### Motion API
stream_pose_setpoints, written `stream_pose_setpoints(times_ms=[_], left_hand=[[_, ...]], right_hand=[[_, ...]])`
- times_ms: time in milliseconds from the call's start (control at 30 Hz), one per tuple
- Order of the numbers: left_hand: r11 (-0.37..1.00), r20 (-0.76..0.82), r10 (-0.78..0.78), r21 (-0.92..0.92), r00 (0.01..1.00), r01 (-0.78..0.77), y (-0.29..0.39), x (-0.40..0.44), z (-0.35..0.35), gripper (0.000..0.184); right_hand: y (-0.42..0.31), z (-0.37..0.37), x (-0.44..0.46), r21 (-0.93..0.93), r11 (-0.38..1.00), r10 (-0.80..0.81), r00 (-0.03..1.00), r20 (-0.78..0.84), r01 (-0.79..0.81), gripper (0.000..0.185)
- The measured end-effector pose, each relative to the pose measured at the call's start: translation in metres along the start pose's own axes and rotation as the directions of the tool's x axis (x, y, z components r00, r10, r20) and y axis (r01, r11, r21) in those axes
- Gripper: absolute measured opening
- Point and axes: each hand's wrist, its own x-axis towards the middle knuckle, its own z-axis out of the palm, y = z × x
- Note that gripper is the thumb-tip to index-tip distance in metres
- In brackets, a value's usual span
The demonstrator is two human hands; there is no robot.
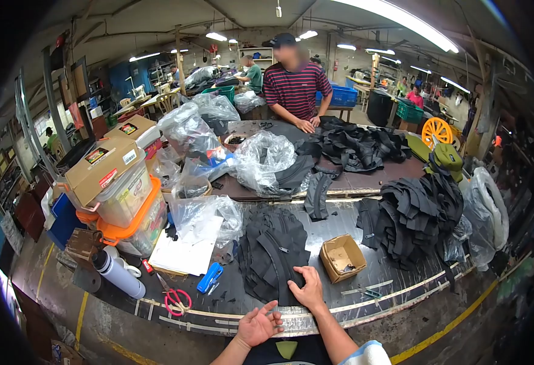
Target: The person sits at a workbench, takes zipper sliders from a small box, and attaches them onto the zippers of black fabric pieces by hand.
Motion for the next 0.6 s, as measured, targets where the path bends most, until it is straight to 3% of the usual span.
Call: stream_pose_setpoints(times_ms=[600], left_hand=[[1.0,-0.055,-0.018,0.02,0.998,0.019,-0.0008,-0.0007,-0.0012,0.06]], right_hand=[[0.0039,0.0038,-0.0028,-0.017,1.0,-0.016,1.0,-0.019,0.016,0.042]])
